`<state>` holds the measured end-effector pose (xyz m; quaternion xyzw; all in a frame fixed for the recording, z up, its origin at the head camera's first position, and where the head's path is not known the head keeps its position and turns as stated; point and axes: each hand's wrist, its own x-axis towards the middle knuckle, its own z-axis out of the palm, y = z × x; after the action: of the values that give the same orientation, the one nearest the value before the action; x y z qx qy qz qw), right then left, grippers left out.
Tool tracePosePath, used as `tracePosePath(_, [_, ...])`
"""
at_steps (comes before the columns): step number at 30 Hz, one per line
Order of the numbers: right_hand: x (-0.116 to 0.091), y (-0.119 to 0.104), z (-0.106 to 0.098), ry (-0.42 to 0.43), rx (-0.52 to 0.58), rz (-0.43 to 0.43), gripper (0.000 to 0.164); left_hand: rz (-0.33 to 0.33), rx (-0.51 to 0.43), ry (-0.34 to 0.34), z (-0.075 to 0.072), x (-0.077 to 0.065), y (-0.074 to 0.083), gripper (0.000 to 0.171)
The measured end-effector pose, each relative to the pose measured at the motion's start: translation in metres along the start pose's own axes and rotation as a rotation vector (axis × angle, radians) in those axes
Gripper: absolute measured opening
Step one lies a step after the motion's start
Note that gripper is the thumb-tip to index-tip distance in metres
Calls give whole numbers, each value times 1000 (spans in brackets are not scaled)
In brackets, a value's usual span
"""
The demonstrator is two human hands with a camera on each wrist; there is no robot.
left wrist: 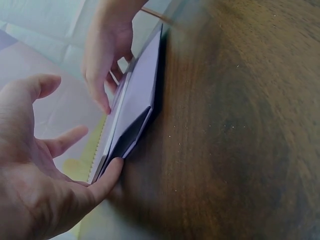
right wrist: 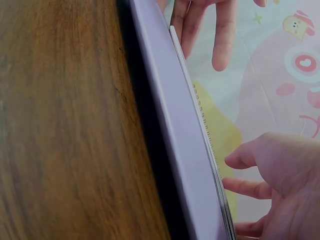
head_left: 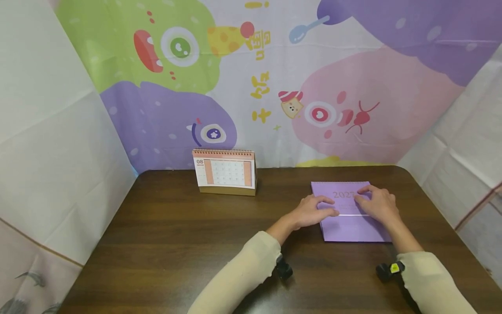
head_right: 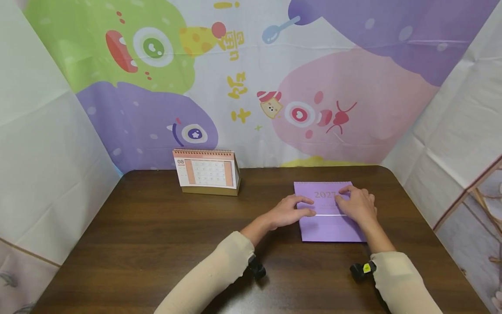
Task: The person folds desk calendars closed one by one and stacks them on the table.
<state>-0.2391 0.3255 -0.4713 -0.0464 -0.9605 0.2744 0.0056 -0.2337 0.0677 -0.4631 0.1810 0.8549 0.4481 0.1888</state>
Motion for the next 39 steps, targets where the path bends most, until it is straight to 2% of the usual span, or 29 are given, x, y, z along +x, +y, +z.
tracePosePath(6, [-1, -2, 0, -22, -3, 22, 53, 13, -3, 9, -1, -4, 0, 55])
tracePosePath(9, [0, -2, 0, -23, -4, 26, 53, 27, -9, 13, -3, -1, -3, 55])
tracePosePath(12, [1, -5, -1, -16, 2, 26, 52, 41, 8, 33, -1, 11, -15, 53])
tracePosePath(16, [3, -9, -3, 3, 24, 35, 53, 77, 56, 90, 5, 35, -43, 50])
tracePosePath(19, [4, -13, -4, 15, 37, 37, 53, 102, 74, 113, 5, 44, -56, 49])
tracePosePath(24, [5, -22, -1, 18, 49, 32, 50, 126, 88, 108, 1, 46, -66, 53])
tracePosePath(26, [4, -24, 0, 18, 50, 31, 50, 120, 74, 95, -5, 35, -63, 55])
tracePosePath(31, [5, -29, 3, 14, 44, 22, 49, 85, 72, 71, -19, 17, -66, 54])
tracePosePath(35, [3, -34, 6, 27, 39, 4, 48, 110, 107, 99, -23, 27, -87, 51])
tracePosePath(39, [2, -41, 12, 49, 57, -36, 46, 132, 122, 135, -29, 25, -97, 49])
